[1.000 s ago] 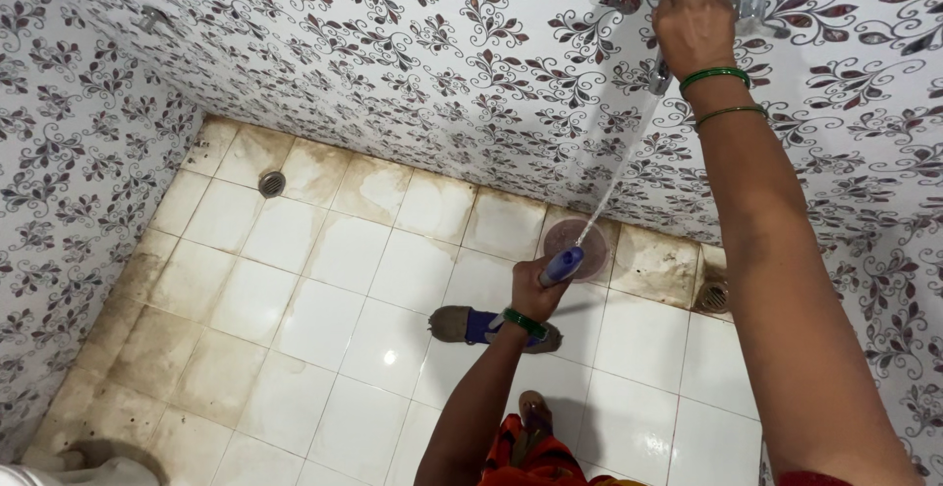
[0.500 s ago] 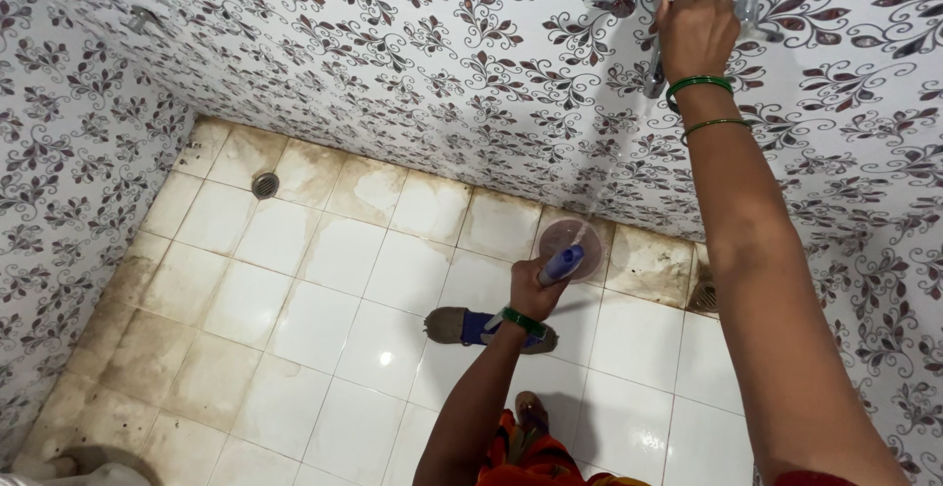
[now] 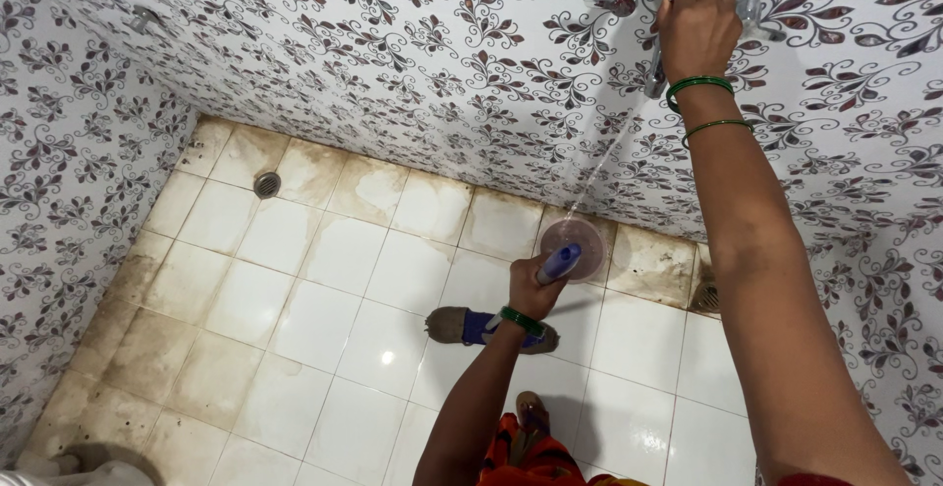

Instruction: The person mops a tiled floor in a bathroom by dipping a mop into a bucket of water and repeatedly scrubbing the tile surfaces and corners.

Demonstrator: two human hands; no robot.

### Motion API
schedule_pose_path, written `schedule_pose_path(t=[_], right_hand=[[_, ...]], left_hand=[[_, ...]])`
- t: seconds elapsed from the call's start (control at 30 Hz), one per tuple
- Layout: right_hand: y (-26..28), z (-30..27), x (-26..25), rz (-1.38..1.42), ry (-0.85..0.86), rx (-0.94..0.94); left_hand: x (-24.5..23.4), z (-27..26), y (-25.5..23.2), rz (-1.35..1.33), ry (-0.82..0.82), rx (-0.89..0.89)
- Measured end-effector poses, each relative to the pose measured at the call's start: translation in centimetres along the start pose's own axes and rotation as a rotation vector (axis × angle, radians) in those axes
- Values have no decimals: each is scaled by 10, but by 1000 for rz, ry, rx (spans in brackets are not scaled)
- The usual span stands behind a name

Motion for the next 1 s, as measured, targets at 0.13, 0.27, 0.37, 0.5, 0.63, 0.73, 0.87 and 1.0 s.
schedule_pose_path(t=[0.13, 0.27, 0.37, 0.5, 0.63, 0.73, 0.87, 1.0], right_hand=[[-1, -1, 1, 7, -8, -8], [-1, 0, 1, -5, -28, -13], [1, 0, -2, 35, -41, -8], [4, 1, -5, 54, -51, 14], [5, 1, -7, 66, -50, 32], [5, 0, -7, 67, -44, 41], [4, 0, -6, 58, -28, 55], [6, 0, -4, 57, -51, 64]], left_hand=[[-1, 1, -6, 4, 16, -14], [-1, 3, -10, -16, 13, -11], [1, 2, -6, 9, 19, -23], [1, 0, 0, 26, 6, -5], [-4, 1, -2, 21, -5, -16], [-5, 1, -4, 18, -3, -19], [0, -1, -1, 12, 4, -32], [2, -1, -1, 13, 18, -26]])
Point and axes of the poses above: each hand's wrist, its own z-axis towards the middle knuckle, its own x-axis out of the palm, y = z × x, the point moved 1 cm from there along z, towards the middle knuckle, and after that the axes turned 12 degrees about z, right-handed, at the moved point
